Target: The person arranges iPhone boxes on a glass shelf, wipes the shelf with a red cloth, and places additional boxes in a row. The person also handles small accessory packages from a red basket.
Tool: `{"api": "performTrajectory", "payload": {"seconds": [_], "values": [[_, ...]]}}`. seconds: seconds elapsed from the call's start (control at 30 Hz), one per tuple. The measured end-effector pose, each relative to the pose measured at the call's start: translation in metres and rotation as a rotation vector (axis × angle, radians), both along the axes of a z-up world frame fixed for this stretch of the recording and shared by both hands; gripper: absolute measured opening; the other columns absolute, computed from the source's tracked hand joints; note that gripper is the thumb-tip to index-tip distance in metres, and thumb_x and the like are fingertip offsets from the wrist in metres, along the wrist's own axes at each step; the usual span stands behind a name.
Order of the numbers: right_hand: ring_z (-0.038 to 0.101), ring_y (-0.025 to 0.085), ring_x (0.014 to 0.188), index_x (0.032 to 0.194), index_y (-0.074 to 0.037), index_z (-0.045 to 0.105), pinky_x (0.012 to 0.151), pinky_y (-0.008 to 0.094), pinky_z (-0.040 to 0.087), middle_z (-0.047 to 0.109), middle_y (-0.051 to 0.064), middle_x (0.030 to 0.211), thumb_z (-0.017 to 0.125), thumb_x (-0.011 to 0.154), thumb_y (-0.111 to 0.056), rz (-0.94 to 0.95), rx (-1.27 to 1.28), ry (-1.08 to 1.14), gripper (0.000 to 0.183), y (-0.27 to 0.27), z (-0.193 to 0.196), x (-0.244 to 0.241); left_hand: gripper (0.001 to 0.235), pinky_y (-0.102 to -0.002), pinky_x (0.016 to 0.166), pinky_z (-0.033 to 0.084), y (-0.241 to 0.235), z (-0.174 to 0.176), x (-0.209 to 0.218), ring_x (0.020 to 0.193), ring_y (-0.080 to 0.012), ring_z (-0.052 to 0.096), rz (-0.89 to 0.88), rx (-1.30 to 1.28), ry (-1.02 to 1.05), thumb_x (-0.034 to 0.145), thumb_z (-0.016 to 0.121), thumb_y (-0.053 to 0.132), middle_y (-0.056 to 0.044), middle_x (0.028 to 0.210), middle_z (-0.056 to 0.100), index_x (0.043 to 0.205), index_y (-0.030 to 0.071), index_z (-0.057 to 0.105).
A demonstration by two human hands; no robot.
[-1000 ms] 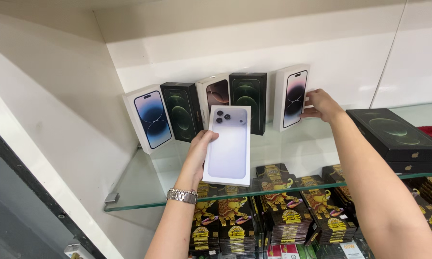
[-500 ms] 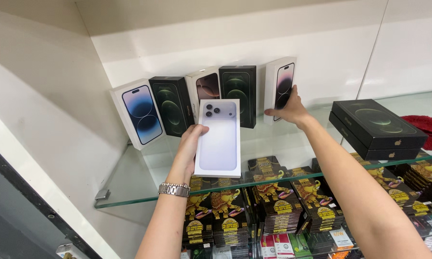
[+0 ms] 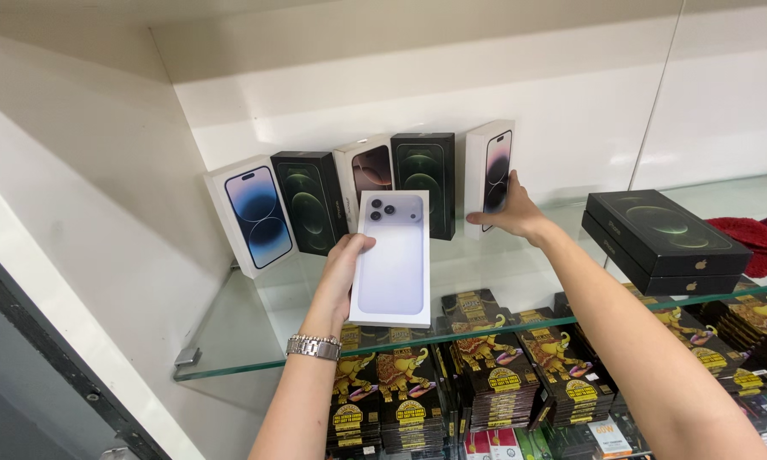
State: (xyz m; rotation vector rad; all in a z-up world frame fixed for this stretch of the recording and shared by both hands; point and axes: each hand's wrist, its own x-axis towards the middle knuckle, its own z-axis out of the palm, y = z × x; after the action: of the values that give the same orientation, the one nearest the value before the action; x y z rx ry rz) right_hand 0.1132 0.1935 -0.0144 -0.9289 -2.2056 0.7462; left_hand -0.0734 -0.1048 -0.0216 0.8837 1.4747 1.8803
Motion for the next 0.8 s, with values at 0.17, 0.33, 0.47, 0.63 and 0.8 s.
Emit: {"api": "performTrajectory", "payload": {"seconds": [0.17, 0.33, 0.47, 0.63, 0.8], "values": [[0.034, 0.042, 0.148, 0.158, 0.010, -0.005, 0.117, 0.042, 0.038, 0.029, 0.033, 0.157, 0.091, 0.056, -0.054, -0.015, 0.007, 0.016, 0.154, -0.002, -0.005, -0.001, 0.043, -0.032, 0.080, 0.054, 0.003, -0.003, -0.004, 0.096, -0.0235, 0.066, -0.022, 0.023, -0.027, 0.085, 0.064, 0.031, -0.015, 0.101, 0.066, 0.116, 0.000, 0.063], [0.035, 0.043, 0.147, 0.158, 0.010, -0.004, 0.117, 0.042, 0.039, 0.030, 0.034, 0.156, 0.089, 0.057, -0.057, -0.025, 0.031, 0.008, 0.153, -0.009, -0.003, -0.002, 0.043, -0.033, 0.079, 0.055, 0.004, -0.002, -0.004, 0.095, -0.0235, 0.066, -0.013, 0.019, -0.026, 0.085, 0.063, 0.031, -0.015, 0.100, 0.065, 0.116, 0.001, 0.062], [0.038, 0.044, 0.145, 0.159, 0.010, -0.004, 0.117, 0.042, 0.040, 0.033, 0.034, 0.154, 0.088, 0.056, -0.058, -0.030, 0.029, -0.016, 0.154, -0.013, 0.000, -0.004, 0.044, -0.032, 0.081, 0.055, 0.002, -0.001, -0.001, 0.097, -0.0232, 0.067, 0.003, 0.001, -0.011, 0.084, 0.063, 0.032, -0.015, 0.101, 0.066, 0.117, 0.002, 0.063], [0.035, 0.043, 0.146, 0.158, 0.010, -0.004, 0.118, 0.043, 0.039, 0.030, 0.034, 0.155, 0.089, 0.055, -0.060, -0.021, 0.049, -0.001, 0.155, -0.015, -0.004, -0.004, 0.046, -0.032, 0.082, 0.054, 0.000, 0.000, 0.000, 0.099, -0.0239, 0.066, -0.005, 0.007, -0.005, 0.084, 0.063, 0.032, -0.015, 0.102, 0.066, 0.118, 0.001, 0.063], [0.031, 0.045, 0.148, 0.158, 0.008, -0.006, 0.119, 0.045, 0.036, 0.026, 0.035, 0.156, 0.089, 0.056, -0.062, -0.018, 0.067, -0.004, 0.156, -0.014, -0.004, -0.004, 0.047, -0.033, 0.078, 0.055, 0.000, 0.002, 0.002, 0.098, -0.0254, 0.067, 0.007, -0.011, 0.001, 0.083, 0.063, 0.032, -0.016, 0.101, 0.065, 0.118, 0.001, 0.062]]}}
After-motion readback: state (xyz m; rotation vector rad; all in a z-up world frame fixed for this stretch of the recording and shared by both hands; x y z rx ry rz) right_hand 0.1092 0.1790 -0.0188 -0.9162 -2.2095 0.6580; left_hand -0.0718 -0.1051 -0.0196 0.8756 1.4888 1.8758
